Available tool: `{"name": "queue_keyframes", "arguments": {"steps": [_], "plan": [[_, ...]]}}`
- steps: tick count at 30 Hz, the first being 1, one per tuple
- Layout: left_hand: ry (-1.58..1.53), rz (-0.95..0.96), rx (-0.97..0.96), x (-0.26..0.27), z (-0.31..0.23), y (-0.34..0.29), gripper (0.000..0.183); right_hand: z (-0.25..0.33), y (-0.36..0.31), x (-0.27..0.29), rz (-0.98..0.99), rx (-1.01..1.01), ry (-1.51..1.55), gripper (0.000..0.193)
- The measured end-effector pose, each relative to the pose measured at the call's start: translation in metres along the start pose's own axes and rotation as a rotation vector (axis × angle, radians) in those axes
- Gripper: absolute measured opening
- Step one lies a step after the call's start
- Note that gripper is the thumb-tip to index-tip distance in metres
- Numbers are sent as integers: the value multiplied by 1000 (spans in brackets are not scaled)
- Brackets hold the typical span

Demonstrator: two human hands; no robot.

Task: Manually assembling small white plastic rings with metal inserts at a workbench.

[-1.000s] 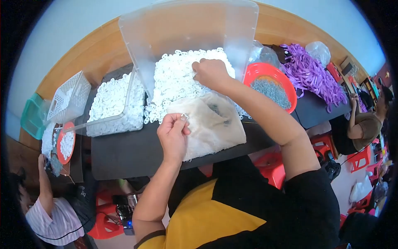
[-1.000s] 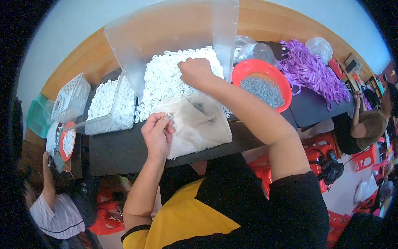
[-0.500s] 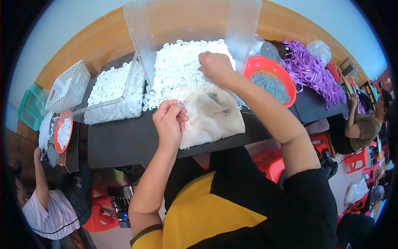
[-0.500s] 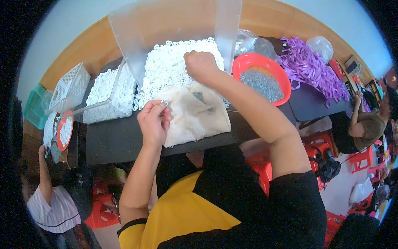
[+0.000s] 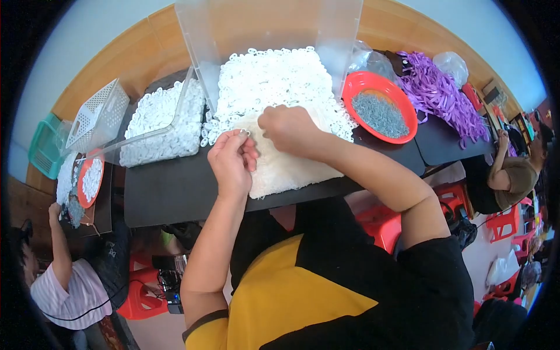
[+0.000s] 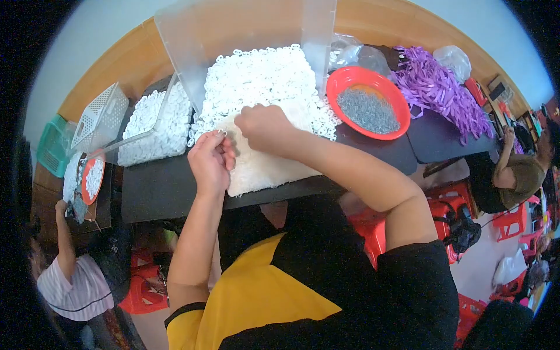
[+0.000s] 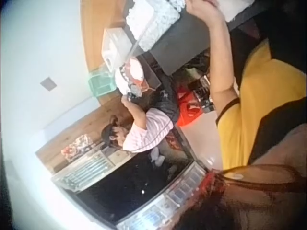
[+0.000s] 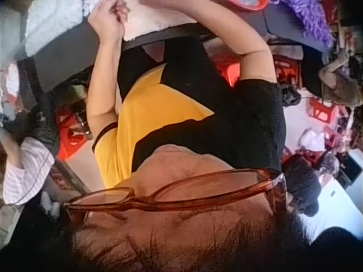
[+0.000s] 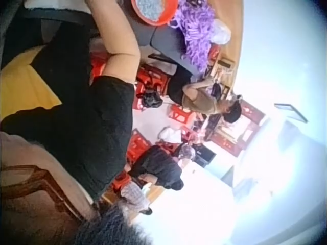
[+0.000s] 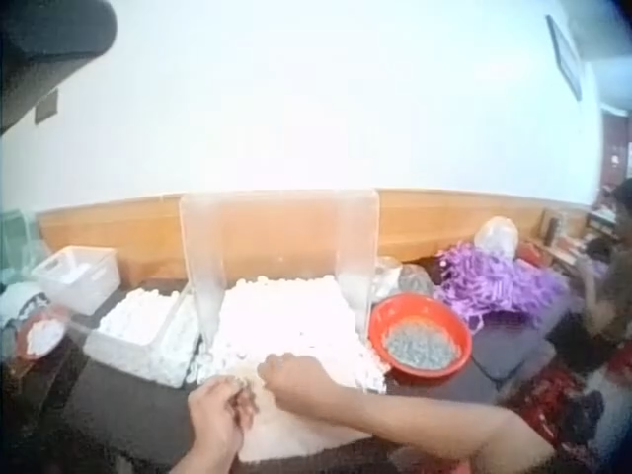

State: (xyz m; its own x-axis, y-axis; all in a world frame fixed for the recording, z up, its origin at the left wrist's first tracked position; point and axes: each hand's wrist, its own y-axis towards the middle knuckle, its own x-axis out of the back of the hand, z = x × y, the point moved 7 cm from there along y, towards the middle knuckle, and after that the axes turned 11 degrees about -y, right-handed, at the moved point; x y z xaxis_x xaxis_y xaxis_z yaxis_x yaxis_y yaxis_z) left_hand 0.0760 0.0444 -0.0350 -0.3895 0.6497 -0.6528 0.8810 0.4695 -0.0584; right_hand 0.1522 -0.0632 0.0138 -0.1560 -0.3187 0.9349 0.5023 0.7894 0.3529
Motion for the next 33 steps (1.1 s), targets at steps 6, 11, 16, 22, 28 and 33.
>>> {"name": "queue_keyframes", "arguments": {"steps": [6, 11, 16, 22, 28, 33], "plan": [[5, -6, 2, 0, -1, 0, 9, -23, -11, 26, -136, -111, 147, 10], [0, -17, 2, 0, -1, 0, 8, -27, -4, 24, -73, -163, 133, 9], [2, -21, 8, -2, 0, -1, 8, -15, 10, 7, -42, -81, 14, 11], [-2, -17, -2, 0, -1, -1, 7, -9, 13, -3, 135, 17, -74, 11], [5, -9, 8, -1, -1, -1, 7, -7, 8, 1, 92, 82, 32, 10], [-6, -16, 4, 0, -2, -1, 8, 1, 8, 3, 0, 162, 76, 10]]}}
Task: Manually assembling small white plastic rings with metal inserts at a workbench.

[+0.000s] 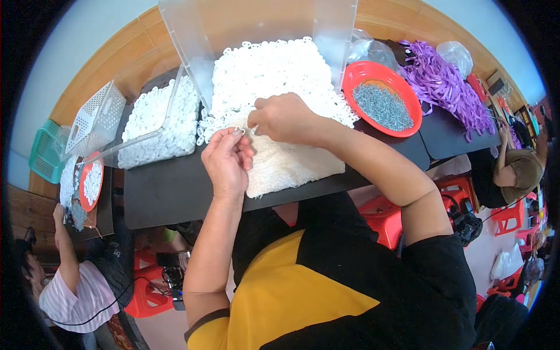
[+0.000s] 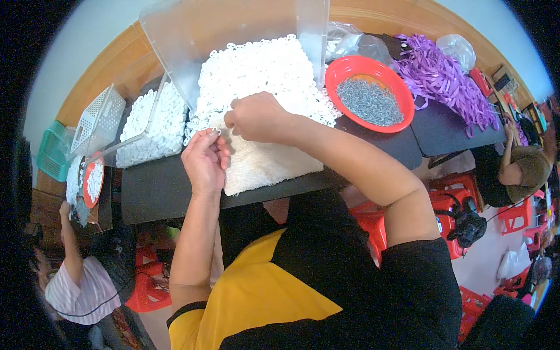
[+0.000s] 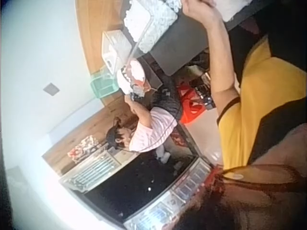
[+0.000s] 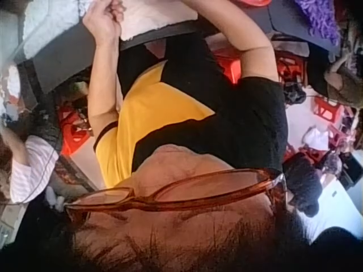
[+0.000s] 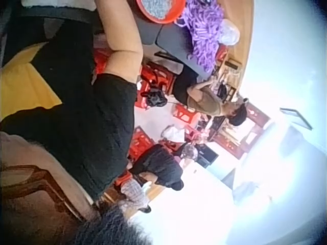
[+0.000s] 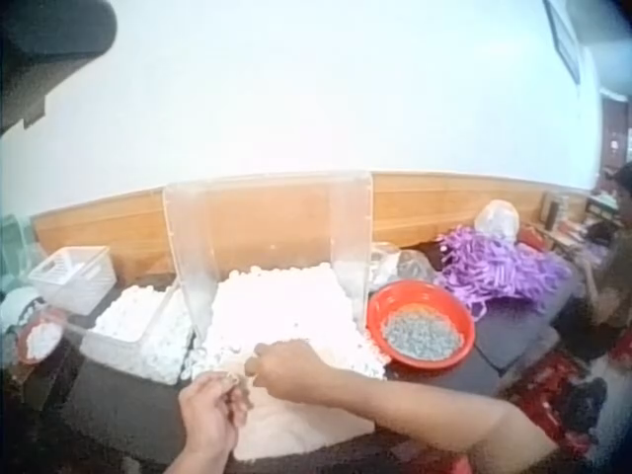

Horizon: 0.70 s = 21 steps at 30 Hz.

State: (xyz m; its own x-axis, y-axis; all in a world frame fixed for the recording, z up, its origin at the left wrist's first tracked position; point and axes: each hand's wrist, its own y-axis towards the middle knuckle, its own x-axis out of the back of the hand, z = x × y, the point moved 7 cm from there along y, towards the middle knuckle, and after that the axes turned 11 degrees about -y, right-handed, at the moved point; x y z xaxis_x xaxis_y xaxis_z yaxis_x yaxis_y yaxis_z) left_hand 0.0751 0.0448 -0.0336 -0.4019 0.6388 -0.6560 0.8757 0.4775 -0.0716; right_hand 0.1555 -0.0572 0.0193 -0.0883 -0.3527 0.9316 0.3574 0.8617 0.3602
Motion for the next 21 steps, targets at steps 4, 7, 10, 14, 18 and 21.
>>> {"name": "queue_keyframes", "arguments": {"steps": [4, 7, 10, 14, 18, 21], "plan": [[-15, 5, -3, 0, -1, 0, 9, 7, 6, 0, 114, 20, -70, 13], [-28, 6, 1, 0, -1, 0, 9, 9, 8, -5, 162, 40, -62, 13], [-40, 2, -1, 0, -2, -1, 9, 13, 8, -7, 62, 105, -113, 10], [-58, 6, -3, 2, -2, 0, 10, 8, 4, -2, 16, 44, -114, 10], [-69, -12, -1, 1, -2, 0, 9, -5, -7, 16, -9, -110, -7, 10], [-55, -12, -6, 3, -3, -2, 9, 6, -11, 22, 236, -79, -148, 9]]}}
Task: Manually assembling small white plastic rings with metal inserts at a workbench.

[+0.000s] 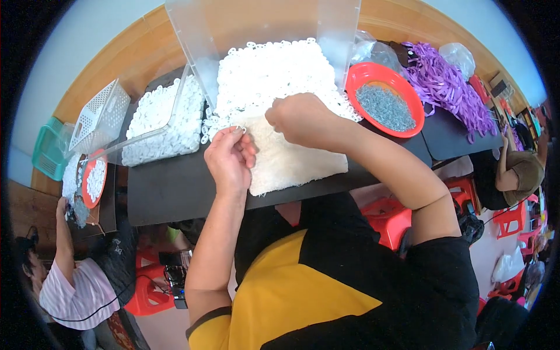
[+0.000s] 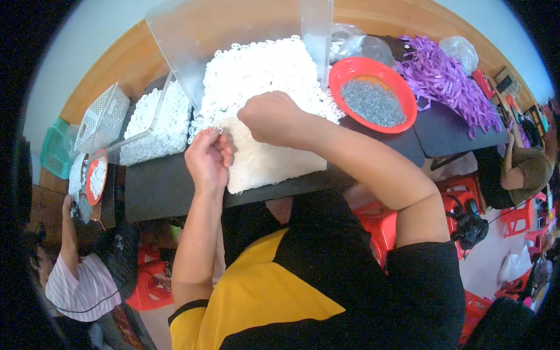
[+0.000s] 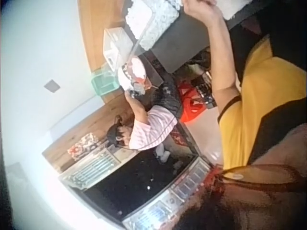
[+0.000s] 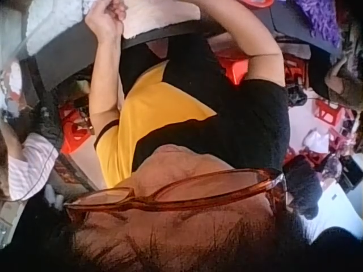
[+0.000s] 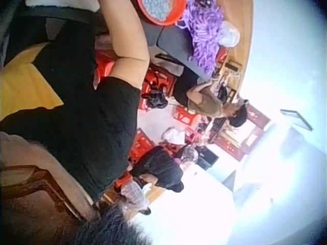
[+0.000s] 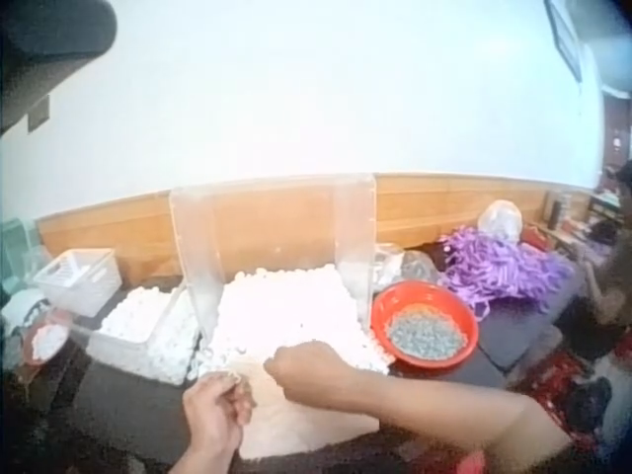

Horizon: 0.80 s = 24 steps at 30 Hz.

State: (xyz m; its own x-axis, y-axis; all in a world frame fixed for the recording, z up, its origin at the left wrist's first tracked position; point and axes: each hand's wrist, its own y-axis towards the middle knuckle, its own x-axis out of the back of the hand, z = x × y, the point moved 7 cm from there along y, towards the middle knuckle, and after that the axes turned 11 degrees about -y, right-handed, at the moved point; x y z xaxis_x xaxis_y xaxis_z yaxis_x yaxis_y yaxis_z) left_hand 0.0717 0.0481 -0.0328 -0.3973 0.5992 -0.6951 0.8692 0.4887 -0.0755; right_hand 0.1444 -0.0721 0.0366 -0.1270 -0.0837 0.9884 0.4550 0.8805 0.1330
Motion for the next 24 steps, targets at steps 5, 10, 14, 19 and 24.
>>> {"name": "queue_keyframes", "arguments": {"steps": [5, 10, 14, 19, 24], "plan": [[3, 7, 5, -1, 1, 2, 8, 16, -2, -22, 39, 51, -111, 7], [16, 33, 3, -1, 3, 4, 8, 18, 1, -20, -62, 50, -64, 7], [20, 26, 11, -1, 3, 3, 8, 18, -2, -19, -124, 62, 8, 8], [85, 19, -10, -4, 3, 0, 7, 14, -9, -30, -194, -45, 118, 8], [169, 24, -61, -9, 3, -5, 9, -24, -8, -27, -247, -335, 910, 11]]}}
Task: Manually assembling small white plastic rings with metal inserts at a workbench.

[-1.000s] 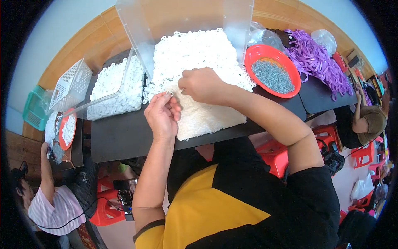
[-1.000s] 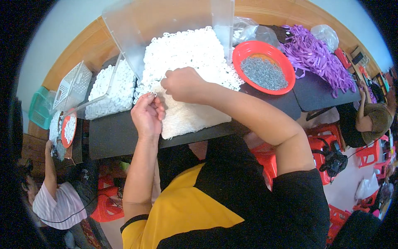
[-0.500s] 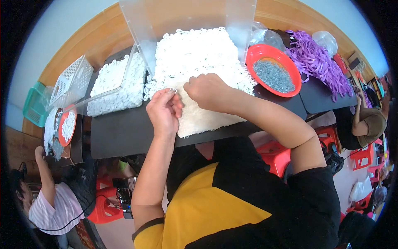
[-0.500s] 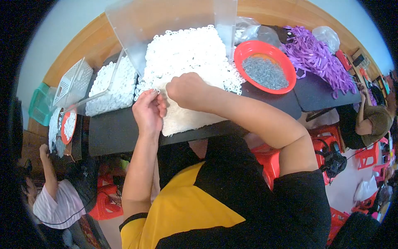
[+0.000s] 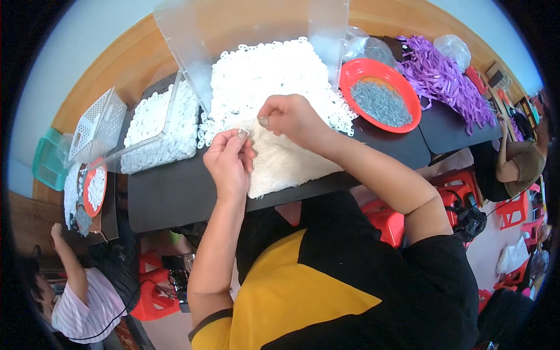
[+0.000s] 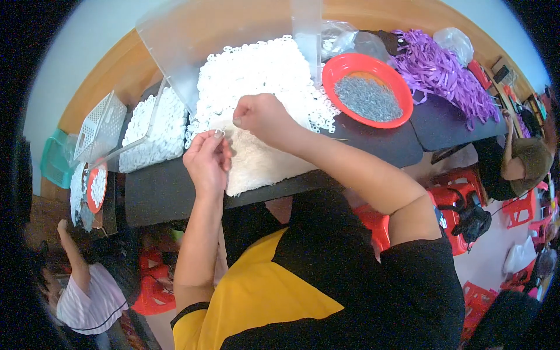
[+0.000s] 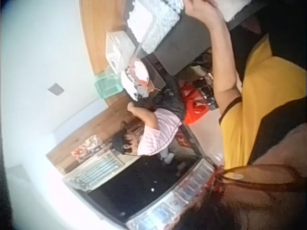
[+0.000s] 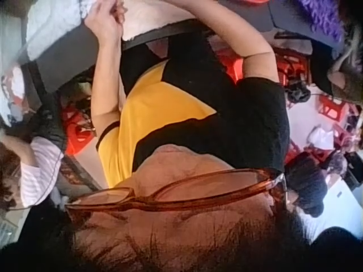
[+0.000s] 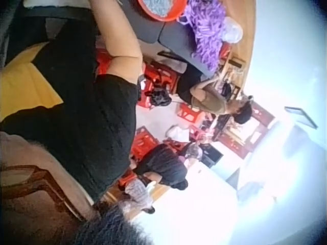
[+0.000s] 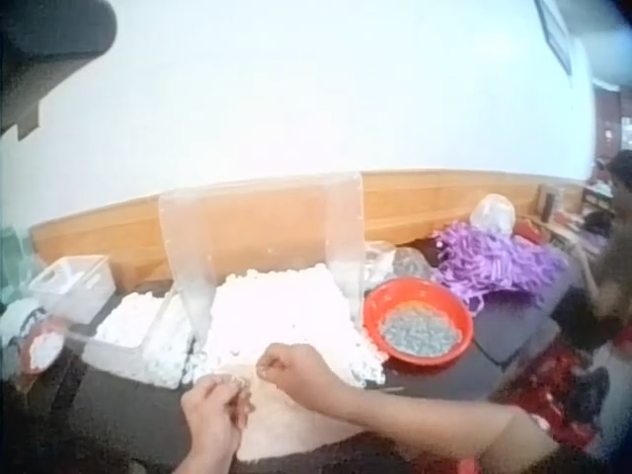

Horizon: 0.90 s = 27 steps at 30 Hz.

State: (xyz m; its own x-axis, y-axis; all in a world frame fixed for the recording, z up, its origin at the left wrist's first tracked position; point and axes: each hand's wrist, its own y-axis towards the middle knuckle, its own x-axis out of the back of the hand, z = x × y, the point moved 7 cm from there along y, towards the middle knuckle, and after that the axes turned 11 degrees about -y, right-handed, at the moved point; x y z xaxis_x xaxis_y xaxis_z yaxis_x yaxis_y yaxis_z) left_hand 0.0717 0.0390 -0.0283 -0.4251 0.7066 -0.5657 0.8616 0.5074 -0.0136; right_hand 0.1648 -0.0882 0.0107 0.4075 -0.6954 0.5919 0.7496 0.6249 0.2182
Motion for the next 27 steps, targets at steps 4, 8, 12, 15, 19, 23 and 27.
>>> {"name": "queue_keyframes", "arguments": {"steps": [4, 8, 12, 15, 19, 23, 27], "plan": [[107, 4, -59, -4, -3, -3, 11, -14, 2, -7, 71, -139, 428, 11], [134, 23, -59, -6, -4, -4, 10, -14, -2, -12, 100, -207, 521, 13], [150, 22, -50, -9, -3, -5, 10, -15, 0, -16, 121, -193, 534, 13], [147, 20, -42, -10, -3, -5, 11, -17, -1, -17, 121, -187, 518, 13], [167, 39, -25, -9, -4, -5, 10, -17, -1, -17, 124, -193, 533, 13], [157, 38, -31, -7, -2, -4, 10, -15, -1, -22, 152, -140, 532, 12], [146, 46, -26, -9, -2, -5, 10, -10, -3, -25, 156, -105, 479, 12]]}}
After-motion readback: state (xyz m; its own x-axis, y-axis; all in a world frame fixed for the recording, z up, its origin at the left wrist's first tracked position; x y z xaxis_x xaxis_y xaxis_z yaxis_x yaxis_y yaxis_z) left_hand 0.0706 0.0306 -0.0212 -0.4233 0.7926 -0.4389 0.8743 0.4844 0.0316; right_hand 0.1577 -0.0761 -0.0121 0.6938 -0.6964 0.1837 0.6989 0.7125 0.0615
